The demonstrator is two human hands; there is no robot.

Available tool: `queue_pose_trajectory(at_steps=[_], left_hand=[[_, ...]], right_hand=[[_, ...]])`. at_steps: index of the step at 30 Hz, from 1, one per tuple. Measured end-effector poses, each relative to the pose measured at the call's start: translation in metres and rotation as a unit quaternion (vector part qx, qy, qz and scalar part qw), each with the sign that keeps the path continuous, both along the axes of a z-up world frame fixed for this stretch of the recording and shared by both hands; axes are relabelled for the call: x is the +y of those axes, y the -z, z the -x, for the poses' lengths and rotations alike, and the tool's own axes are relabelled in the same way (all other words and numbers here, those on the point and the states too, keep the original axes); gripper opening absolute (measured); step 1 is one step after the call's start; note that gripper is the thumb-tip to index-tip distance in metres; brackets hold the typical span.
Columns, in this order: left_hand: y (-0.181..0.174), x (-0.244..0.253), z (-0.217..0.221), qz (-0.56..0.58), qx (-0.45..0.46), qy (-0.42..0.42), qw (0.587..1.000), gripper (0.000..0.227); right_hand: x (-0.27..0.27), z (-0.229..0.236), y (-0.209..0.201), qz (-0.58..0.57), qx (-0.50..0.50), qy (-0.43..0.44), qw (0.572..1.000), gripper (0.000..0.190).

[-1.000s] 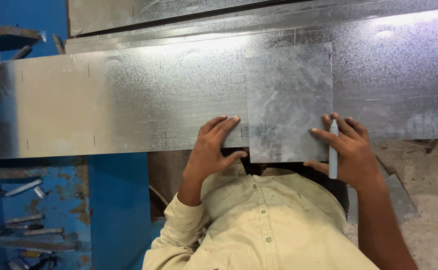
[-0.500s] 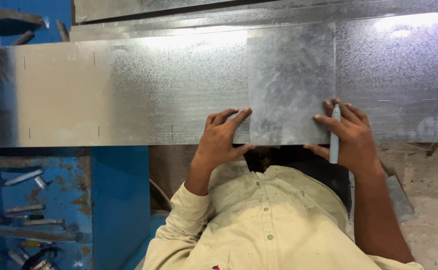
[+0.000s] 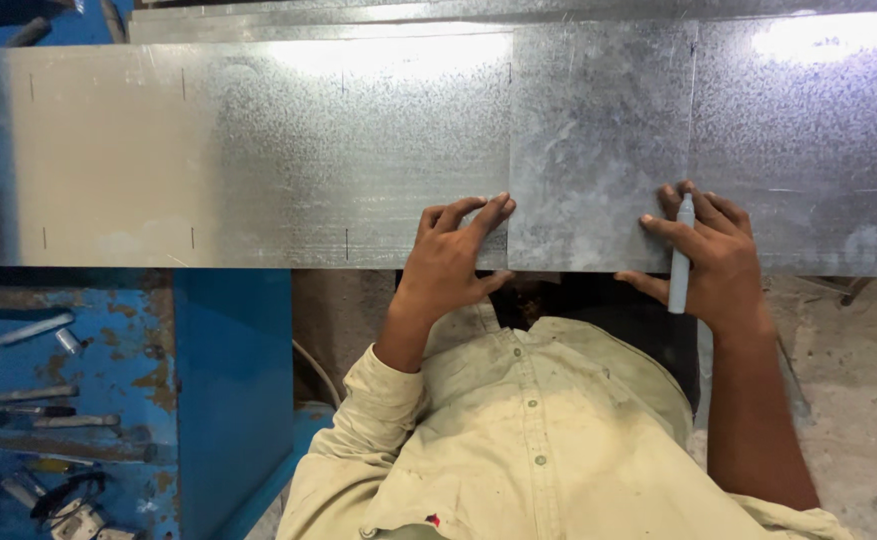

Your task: The person uses a white marker to draw vertical lines on a large, flat metal sheet. They repeatedly reposition the sheet to align with existing marks and continue drawing lines across its surface.

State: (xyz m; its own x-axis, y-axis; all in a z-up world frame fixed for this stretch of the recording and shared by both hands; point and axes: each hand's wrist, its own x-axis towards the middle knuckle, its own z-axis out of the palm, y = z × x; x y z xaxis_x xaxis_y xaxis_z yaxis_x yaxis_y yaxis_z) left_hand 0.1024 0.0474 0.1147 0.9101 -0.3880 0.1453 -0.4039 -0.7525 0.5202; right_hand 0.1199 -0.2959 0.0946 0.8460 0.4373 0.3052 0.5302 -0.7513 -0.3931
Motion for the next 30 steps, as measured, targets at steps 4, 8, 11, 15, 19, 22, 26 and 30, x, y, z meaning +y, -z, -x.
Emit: queue_pose_trajectory(at_steps=[4, 8, 11, 15, 19, 22, 26, 30], left_hand=[[0.000, 0.000, 0.001, -0.011, -0.026, 0.010, 1.000, 0.091], [0.002, 0.000, 0.003, -0.005, -0.018, 0.000, 1.000, 0.090], [0.008, -0.001, 0.006, -0.017, -0.010, -0.008, 1.000, 0.090], [0.012, -0.002, 0.003, -0.010, -0.017, -0.013, 1.000, 0.092], [0.010, -0.002, 0.003, -0.005, -0.012, -0.017, 1.000, 0.091], [0.008, -0.002, 0.002, -0.018, -0.034, -0.014, 0.999, 0.090], [0.008, -0.002, 0.002, -0.006, -0.025, -0.013, 1.000, 0.091], [0.011, -0.002, 0.002, -0.004, -0.024, -0.010, 1.000, 0.092]], right_hand=[[-0.002, 0.000, -0.001, 0.006, -0.001, -0.011, 1.000, 0.061], [-0.003, -0.001, -0.001, 0.007, 0.004, -0.017, 1.000, 0.061], [-0.005, -0.001, 0.001, 0.007, 0.005, -0.018, 1.000, 0.060], [-0.005, -0.003, 0.002, 0.020, 0.007, -0.015, 1.000, 0.062], [-0.005, -0.005, 0.000, 0.005, 0.014, -0.015, 1.000, 0.063], [-0.005, -0.005, -0.002, -0.003, 0.021, -0.017, 1.000, 0.063], [-0.005, -0.009, -0.007, -0.016, 0.034, -0.026, 0.999, 0.066], [-0.005, -0.013, -0.008, -0.015, 0.038, -0.036, 0.999, 0.066]])
